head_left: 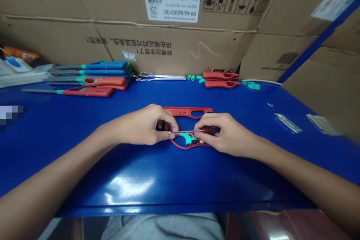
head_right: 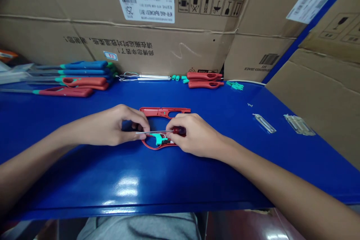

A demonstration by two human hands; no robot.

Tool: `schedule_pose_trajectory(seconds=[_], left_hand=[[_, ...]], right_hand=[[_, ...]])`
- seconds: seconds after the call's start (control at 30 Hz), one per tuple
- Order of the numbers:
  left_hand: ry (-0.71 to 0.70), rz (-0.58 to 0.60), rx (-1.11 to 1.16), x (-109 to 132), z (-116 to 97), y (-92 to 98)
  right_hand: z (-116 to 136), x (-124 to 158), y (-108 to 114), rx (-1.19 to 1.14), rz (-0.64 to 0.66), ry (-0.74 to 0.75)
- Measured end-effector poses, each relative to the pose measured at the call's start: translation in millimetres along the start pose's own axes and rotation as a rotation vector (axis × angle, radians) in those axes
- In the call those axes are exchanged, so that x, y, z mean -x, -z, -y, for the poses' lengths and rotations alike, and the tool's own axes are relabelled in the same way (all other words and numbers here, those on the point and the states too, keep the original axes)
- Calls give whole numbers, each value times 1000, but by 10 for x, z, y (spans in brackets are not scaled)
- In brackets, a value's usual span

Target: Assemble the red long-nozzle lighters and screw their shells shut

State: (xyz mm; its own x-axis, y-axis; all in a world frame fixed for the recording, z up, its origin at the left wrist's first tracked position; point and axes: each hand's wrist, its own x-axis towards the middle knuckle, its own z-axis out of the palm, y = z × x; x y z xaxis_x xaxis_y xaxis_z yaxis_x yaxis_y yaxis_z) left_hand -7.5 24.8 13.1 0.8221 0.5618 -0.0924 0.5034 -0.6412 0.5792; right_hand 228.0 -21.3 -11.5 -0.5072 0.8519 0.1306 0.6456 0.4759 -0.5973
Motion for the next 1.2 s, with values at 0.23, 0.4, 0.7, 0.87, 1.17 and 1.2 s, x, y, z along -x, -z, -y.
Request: schedule_pose_trajectory(seconds=[0.23, 0.4, 0.7, 0.87, 1.17, 1.2], left_hand=[[9, 12, -38, 63, -20, 77], [43, -1, -70, 84, 25, 123], [93, -1, -67, 64, 64, 132], [97, -7, -124, 85, 78, 168], [148, 17, -190, 138, 130, 240], [153, 20, -198, 145, 128, 247]], right_hand=[[8, 35, 109, 49, -76, 80], [16, 56, 185, 72, -25, 146], [-41, 37, 193, 108, 102, 131], [-59, 25, 129, 96, 83, 141], [-207, -39, 328, 189, -247, 36], [-276, -55, 396, 268, -256, -2]])
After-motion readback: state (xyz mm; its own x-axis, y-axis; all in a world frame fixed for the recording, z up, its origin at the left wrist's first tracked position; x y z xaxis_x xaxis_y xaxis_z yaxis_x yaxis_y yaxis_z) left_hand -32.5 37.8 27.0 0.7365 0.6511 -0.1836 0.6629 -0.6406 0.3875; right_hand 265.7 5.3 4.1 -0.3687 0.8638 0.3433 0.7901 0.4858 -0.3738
